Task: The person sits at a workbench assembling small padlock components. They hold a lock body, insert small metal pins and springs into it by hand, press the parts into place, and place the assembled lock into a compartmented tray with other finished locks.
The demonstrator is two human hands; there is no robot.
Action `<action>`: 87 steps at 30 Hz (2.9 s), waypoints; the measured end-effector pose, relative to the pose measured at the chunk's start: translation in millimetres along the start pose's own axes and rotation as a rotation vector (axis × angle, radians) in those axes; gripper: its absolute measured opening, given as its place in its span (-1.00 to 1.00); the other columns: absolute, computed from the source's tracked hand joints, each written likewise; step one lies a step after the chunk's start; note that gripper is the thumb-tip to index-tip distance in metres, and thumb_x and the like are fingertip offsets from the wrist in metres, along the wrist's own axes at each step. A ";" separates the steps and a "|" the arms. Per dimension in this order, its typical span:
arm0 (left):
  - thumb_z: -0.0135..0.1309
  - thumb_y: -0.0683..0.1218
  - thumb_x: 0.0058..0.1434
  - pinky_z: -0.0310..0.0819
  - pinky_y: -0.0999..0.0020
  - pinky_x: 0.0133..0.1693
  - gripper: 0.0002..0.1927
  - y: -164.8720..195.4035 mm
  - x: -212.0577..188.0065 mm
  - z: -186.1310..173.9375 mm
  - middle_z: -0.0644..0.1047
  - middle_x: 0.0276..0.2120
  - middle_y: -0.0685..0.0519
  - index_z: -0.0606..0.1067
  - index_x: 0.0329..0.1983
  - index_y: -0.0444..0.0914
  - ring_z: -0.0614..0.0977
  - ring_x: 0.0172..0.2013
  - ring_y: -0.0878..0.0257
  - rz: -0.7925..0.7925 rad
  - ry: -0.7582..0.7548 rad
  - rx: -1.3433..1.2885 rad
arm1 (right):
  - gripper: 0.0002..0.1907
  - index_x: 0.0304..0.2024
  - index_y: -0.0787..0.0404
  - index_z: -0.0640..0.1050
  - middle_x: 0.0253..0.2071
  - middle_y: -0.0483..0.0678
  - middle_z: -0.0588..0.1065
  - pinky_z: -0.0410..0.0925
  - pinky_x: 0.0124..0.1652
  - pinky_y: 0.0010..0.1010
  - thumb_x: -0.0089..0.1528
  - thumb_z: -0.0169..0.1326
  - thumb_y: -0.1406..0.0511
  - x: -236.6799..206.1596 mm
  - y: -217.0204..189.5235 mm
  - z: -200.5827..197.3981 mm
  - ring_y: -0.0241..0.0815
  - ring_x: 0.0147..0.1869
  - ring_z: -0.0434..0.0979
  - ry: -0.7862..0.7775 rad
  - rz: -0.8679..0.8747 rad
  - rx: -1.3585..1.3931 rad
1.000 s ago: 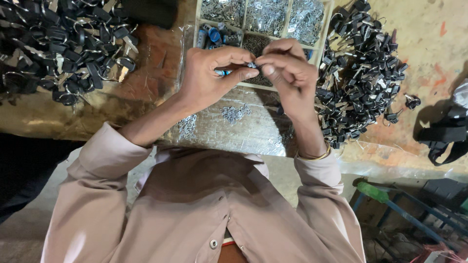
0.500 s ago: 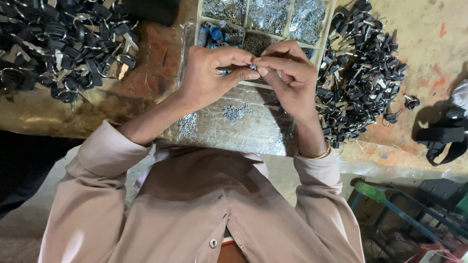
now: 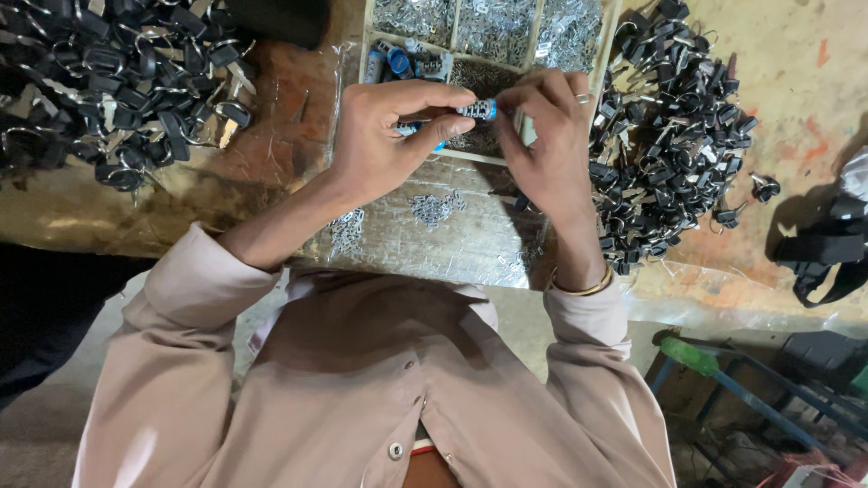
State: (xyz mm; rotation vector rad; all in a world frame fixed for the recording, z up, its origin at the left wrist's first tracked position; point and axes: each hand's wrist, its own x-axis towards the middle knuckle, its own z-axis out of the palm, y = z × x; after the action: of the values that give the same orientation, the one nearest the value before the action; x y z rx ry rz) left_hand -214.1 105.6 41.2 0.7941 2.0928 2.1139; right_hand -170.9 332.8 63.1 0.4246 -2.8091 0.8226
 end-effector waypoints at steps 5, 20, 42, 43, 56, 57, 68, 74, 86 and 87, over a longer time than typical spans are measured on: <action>0.33 -0.28 0.31 0.69 0.38 -0.09 -0.78 1.8 0.9 -2.3 0.68 -0.07 -0.07 0.63 0.00 -0.36 0.76 -0.11 0.20 0.057 -0.013 0.080 | -0.88 -0.08 0.27 0.54 -0.08 0.00 0.47 0.24 0.03 -0.19 0.40 0.24 0.44 1.5 -3.3 -3.9 0.02 0.03 0.36 0.030 0.004 0.050; 0.31 -0.32 0.32 0.74 0.39 -0.02 -0.80 -3.0 -1.4 2.1 0.69 -0.09 -0.05 0.59 -0.01 -0.38 0.77 -0.06 0.22 0.033 -0.021 -0.003 | -0.91 0.04 0.36 0.53 0.05 -0.03 0.43 0.31 -0.04 -0.58 0.48 0.12 0.49 -4.2 -14.2 -0.2 -0.35 -0.03 0.41 0.042 0.176 0.734; 0.34 -0.29 0.31 0.74 0.40 -0.04 -0.83 -5.2 -2.0 3.5 0.69 -0.11 -0.05 0.62 -0.07 -0.36 0.77 -0.08 0.20 0.050 -0.021 0.039 | -0.86 0.00 0.33 0.64 -0.04 0.03 0.57 0.43 -0.08 -0.46 0.39 0.26 0.50 0.4 -23.0 -11.2 -0.17 -0.01 0.60 0.101 0.049 0.429; 0.34 -0.29 0.30 0.73 0.40 -0.05 -0.83 -4.4 -2.5 3.3 0.69 -0.11 -0.05 0.62 -0.07 -0.37 0.77 -0.08 0.20 0.043 -0.021 0.038 | -0.86 -0.01 0.33 0.64 -0.04 0.03 0.57 0.44 -0.08 -0.46 0.38 0.27 0.50 0.3 -23.9 -11.8 -0.16 0.00 0.61 0.099 0.055 0.402; 0.34 -0.29 0.30 0.72 0.39 -0.03 -0.84 -2.7 -2.2 3.0 0.69 -0.10 -0.06 0.61 -0.09 -0.37 0.76 -0.07 0.20 0.048 -0.016 0.030 | -0.85 -0.01 0.32 0.63 -0.02 0.03 0.56 0.40 -0.10 -0.48 0.37 0.26 0.51 1.7 -26.6 -11.2 -0.16 0.01 0.60 0.090 0.068 0.444; 0.33 -0.30 0.31 0.73 0.38 -0.01 -0.84 -2.8 -2.7 3.4 0.68 -0.09 -0.07 0.61 -0.08 -0.38 0.76 -0.06 0.20 0.036 -0.012 0.004 | -0.84 -0.02 0.32 0.63 -0.03 0.04 0.55 0.37 -0.13 -0.49 0.36 0.26 0.52 2.0 -27.4 -9.1 -0.17 -0.02 0.58 0.091 0.099 0.482; 0.33 -0.30 0.31 0.72 0.39 -0.03 -0.84 -4.5 -2.7 3.3 0.69 -0.11 -0.06 0.61 -0.09 -0.39 0.77 -0.08 0.22 0.031 0.014 0.026 | -0.82 0.01 0.30 0.61 0.00 0.03 0.53 0.45 -0.09 -0.43 0.37 0.26 0.52 3.2 -30.9 -6.0 -0.19 -0.04 0.59 0.120 -0.090 0.157; 0.35 -0.28 0.30 0.72 0.40 -0.06 -0.84 -4.3 -1.8 2.7 0.69 -0.12 -0.05 0.62 -0.10 -0.37 0.77 -0.10 0.22 0.046 0.013 0.068 | -0.76 0.09 0.28 0.58 0.03 0.01 0.52 0.43 -0.16 -0.46 0.41 0.14 0.58 5.5 -28.2 -9.4 -0.21 -0.09 0.56 0.044 -0.040 0.276; 0.31 -0.33 0.35 0.72 0.37 0.02 -0.85 -5.5 -1.9 1.9 0.69 -0.08 -0.08 0.59 -0.06 -0.40 0.76 -0.03 0.20 0.054 0.007 -0.052 | -0.81 0.00 0.09 0.68 -0.13 -0.21 0.60 0.32 -0.09 -0.36 0.36 0.37 0.39 -27.8 -1.4 -64.1 -0.24 -0.17 0.53 -0.082 0.018 -0.076; 0.31 -0.33 0.35 0.72 0.37 0.03 -0.85 -5.7 -1.9 1.9 0.68 -0.07 -0.09 0.59 -0.06 -0.40 0.76 -0.03 0.21 0.062 0.009 -0.050 | -0.82 -0.04 0.10 0.67 -0.13 -0.20 0.60 0.32 -0.05 -0.32 0.32 0.38 0.35 -37.1 -4.2 -67.9 -0.23 -0.16 0.52 -0.156 0.014 -0.096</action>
State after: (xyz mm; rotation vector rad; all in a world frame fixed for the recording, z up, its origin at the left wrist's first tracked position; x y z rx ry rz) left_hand -213.5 107.0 35.2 0.8557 2.0363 2.1958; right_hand -128.3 374.8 112.1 0.4738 -2.9827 0.6812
